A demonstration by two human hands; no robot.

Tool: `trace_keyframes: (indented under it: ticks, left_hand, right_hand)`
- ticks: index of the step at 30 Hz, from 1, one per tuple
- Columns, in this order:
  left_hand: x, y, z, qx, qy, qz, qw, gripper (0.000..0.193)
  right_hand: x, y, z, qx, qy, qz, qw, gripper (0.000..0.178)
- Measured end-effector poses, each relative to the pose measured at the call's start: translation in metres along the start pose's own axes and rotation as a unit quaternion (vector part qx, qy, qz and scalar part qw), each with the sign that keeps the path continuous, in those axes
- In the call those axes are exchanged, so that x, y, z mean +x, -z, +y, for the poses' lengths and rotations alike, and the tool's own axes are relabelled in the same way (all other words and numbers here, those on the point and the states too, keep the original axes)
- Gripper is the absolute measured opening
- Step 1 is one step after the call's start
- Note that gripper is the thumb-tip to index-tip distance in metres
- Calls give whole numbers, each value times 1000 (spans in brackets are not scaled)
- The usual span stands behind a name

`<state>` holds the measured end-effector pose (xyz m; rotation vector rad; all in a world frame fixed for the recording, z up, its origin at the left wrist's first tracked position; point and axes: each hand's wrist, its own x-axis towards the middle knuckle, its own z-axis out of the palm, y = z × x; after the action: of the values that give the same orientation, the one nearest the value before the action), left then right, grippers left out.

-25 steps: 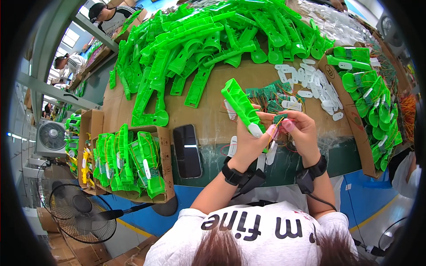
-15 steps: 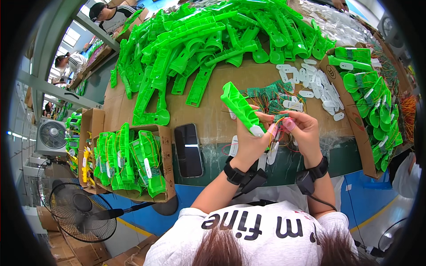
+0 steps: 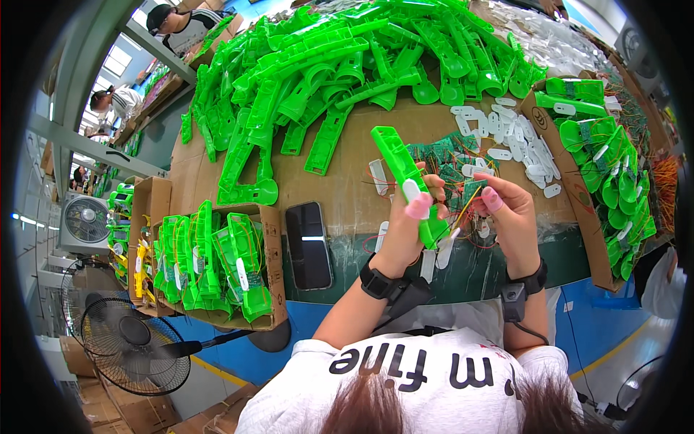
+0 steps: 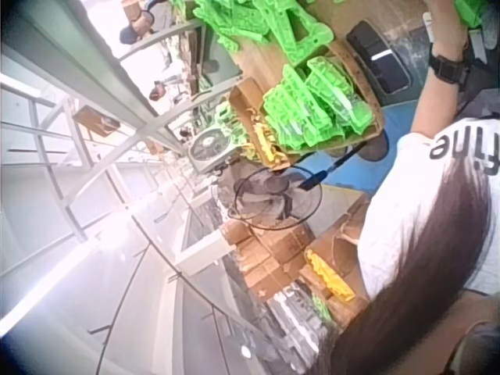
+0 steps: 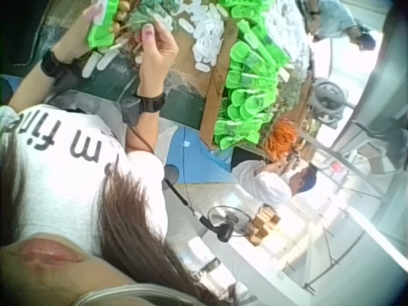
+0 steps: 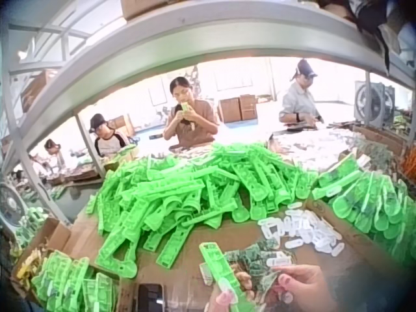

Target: Assembling circuit boards and plastic components into green light housings.

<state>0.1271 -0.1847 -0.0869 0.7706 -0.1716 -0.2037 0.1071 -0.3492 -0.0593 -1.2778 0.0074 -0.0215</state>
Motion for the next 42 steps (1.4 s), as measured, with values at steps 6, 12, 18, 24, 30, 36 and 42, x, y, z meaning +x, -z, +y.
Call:
trace_keyframes:
  ticks: [6,12,18,24,30,36,42]
  left_hand:
    - [-5,-1,10,-30,101,-39,994,50]
    - [-5,-13,9,-20,76,-51,996,61]
    - [-6,-13,10,-16,59,-72,996,69]
    - [-5,-15,5,6,23,-60,998,66]
    - [-7,-17,6,28,-29,-50,998,66]
    - [-9,-13,2,136,-91,-104,981,65]
    - [-10,4,-10,136,-62,-67,987,59]
  right_hand:
    - [-10,-8,-3,-8,-50,-50,997,27]
    - [-13,-15,1,22,-39,-35,998,27]
    - [-16,-27,0,11,-12,-6,1000,22]
    - [-19,-33,9,-73,65,26,995,20]
    - [-24,-45,7,-251,175,62,950,23]
    - [-25,-47,6,-349,239,53,905,25]
    - [-24,-49,10,-334,229,65,912,25]
